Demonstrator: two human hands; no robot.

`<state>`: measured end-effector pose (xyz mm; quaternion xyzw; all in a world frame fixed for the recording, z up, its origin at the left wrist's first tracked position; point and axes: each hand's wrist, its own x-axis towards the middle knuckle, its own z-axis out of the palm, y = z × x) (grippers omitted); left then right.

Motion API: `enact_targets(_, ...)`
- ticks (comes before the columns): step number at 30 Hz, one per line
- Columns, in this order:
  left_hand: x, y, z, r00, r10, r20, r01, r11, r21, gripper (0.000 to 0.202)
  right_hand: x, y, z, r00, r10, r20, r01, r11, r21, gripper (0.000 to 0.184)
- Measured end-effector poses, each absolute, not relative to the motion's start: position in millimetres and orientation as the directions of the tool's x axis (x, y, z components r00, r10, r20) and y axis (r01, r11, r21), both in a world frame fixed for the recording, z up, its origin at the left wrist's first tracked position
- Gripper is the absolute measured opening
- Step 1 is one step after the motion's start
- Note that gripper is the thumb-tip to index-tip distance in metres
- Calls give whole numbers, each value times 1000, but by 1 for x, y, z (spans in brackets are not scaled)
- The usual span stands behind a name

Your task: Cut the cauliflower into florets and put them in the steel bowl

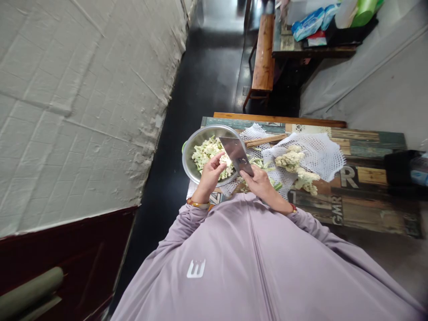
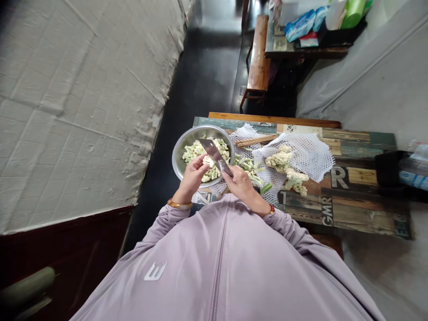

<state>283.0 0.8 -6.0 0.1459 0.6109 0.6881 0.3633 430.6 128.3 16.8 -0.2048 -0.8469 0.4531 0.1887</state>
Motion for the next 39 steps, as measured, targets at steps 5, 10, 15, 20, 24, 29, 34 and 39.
enact_targets(5,281,-2,-5,-692,676,-254,-320,29,947,54,429,126,18,-847,512,141,171,514,-840,27)
enact_targets(10,278,-1,-5,-687,678,-263,-320,43,946,55,431,124,21,-841,520,151,171,520,-837,26)
enact_targets(15,277,0,-6,-680,690,-250,-319,29,947,55,430,124,19,-846,517,128,191,518,-834,29)
enact_targets(20,273,-7,-10,-694,679,-240,-247,88,965,55,429,121,13,-859,498,118,189,522,-832,26)
enact_targets(24,272,-11,-10,-704,677,-214,-168,134,977,56,425,114,13,-871,474,132,182,560,-808,25)
enact_targets(29,279,-9,-9,-734,640,-227,-168,153,974,56,417,107,8,-877,448,173,156,605,-780,25)
enact_targets(34,287,-10,-9,-707,656,-266,-243,127,962,55,413,107,-5,-882,441,169,163,622,-766,28)
enact_targets(39,289,-16,-12,-654,672,-346,-391,92,916,58,412,104,-11,-900,402,170,148,647,-748,33)
